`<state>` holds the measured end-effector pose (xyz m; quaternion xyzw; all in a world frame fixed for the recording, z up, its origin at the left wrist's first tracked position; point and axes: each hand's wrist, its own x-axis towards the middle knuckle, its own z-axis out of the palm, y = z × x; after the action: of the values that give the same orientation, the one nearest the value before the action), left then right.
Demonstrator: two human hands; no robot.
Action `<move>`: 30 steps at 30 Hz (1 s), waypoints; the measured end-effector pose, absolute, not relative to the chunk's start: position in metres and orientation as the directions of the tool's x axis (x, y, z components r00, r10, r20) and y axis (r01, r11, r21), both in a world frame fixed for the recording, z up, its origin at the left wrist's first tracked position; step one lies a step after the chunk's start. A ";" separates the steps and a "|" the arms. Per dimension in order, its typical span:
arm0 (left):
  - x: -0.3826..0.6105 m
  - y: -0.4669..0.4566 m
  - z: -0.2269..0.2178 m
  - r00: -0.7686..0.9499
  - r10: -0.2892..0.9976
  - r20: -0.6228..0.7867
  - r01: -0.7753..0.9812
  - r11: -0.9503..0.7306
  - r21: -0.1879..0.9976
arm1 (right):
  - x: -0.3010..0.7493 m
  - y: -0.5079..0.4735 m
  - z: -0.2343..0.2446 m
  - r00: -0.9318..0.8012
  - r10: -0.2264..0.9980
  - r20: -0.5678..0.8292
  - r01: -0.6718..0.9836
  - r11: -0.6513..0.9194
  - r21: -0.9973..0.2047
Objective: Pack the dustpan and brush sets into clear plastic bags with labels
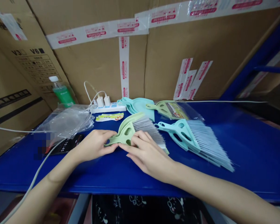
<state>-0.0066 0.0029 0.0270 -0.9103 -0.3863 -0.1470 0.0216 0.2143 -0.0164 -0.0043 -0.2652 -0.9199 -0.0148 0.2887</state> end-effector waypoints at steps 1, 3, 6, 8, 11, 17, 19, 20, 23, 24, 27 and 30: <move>-0.006 0.002 0.029 0.659 0.696 0.285 0.708 -0.702 0.078 | 0.215 -0.017 -0.003 -0.695 0.472 0.543 0.506 0.857 -0.099; -0.004 0.001 0.032 0.662 0.693 0.285 0.703 -0.706 0.084 | 0.216 -0.019 -0.002 -0.694 0.469 0.546 0.518 0.852 -0.074; -0.003 0.002 0.038 0.669 0.687 0.285 0.703 -0.709 0.058 | 0.217 -0.021 0.002 -0.684 0.455 0.570 0.528 0.848 -0.044; -0.003 0.004 0.041 0.663 0.691 0.287 0.713 -0.700 0.039 | 0.219 -0.021 0.005 -0.675 0.431 0.599 0.538 0.843 -0.001; -0.005 0.010 0.049 0.628 0.721 0.293 0.746 -0.665 0.040 | 0.226 -0.020 0.014 -0.654 0.424 0.627 0.594 0.801 0.077; -0.002 0.032 0.067 0.520 0.803 0.291 0.849 -0.524 -0.069 | 0.259 -0.014 0.041 -0.464 0.621 0.632 0.834 0.547 0.075; 0.002 0.046 0.071 0.514 0.813 0.275 0.856 -0.508 -0.097 | 0.275 -0.010 0.044 -0.401 0.694 0.598 0.888 0.455 0.067; 0.004 0.055 0.072 0.524 0.810 0.262 0.850 -0.518 -0.097 | 0.284 -0.008 0.043 -0.374 0.726 0.577 0.906 0.420 0.059; 0.008 0.083 0.074 0.568 0.791 0.228 0.822 -0.554 -0.130 | 0.308 -0.001 0.030 -0.345 0.787 0.512 0.925 0.378 0.043; 0.008 0.092 0.075 0.587 0.782 0.212 0.810 -0.571 -0.137 | 0.315 0.001 0.023 -0.359 0.800 0.480 0.923 0.379 0.059; 0.009 0.117 0.076 0.608 0.775 0.171 0.793 -0.601 -0.096 | 0.333 0.005 0.006 -0.413 0.809 0.418 0.905 0.416 0.088; 0.013 0.135 0.080 0.610 0.785 0.114 0.792 -0.607 -0.058 | 0.344 0.005 -0.002 -0.447 0.802 0.397 0.884 0.464 0.057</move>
<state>0.0134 0.1352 0.0805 -0.8956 -0.4402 -0.0384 0.0514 0.3439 0.0052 -0.0022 -0.5012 -0.8408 -0.1287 0.1591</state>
